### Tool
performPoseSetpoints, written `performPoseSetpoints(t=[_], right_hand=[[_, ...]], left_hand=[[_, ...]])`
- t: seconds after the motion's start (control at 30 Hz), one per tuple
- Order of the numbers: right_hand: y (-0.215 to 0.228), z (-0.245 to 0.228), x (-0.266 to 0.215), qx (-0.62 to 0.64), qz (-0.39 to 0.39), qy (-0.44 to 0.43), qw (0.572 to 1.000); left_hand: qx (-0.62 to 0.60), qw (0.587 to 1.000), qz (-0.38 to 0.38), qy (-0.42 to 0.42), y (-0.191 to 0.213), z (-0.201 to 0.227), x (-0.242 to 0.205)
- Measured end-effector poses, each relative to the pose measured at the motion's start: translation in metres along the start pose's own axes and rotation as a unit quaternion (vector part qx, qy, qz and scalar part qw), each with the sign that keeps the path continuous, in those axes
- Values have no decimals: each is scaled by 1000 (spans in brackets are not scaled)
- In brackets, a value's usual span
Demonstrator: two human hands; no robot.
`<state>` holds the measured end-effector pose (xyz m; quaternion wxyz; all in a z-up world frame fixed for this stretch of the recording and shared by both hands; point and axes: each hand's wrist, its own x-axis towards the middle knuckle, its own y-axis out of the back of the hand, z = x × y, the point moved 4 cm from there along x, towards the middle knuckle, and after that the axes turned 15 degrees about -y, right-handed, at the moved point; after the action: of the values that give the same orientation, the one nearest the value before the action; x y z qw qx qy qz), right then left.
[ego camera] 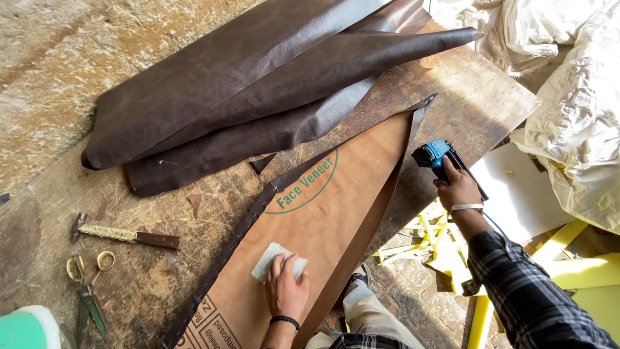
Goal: The person staples dark fabric onto a wooden board using a pneumatic staple gun. They trim excess fabric with scissors and use a hammer to adjust the material. The person works along the edges of the board, securing the fabric in place.
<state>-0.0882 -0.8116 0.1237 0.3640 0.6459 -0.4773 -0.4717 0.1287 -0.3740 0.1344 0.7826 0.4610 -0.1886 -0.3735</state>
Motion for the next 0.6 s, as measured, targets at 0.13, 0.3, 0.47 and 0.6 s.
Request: performPoseSetpoints(t=[0.13, 0.3, 0.47, 0.6], right_hand=[[-16, 8, 38, 12, 92, 92, 991], [-14, 3, 60, 26, 125, 167, 978], [8, -72, 37, 0, 152, 252, 956], [-32, -182, -9, 29, -5, 406, 914]], left_hand=[[20, 999, -26, 18, 9, 8, 3], [28, 991, -95, 90, 12, 18, 17], [45, 993, -86, 69, 17, 37, 16], [23, 980, -180, 85, 9, 35, 4]])
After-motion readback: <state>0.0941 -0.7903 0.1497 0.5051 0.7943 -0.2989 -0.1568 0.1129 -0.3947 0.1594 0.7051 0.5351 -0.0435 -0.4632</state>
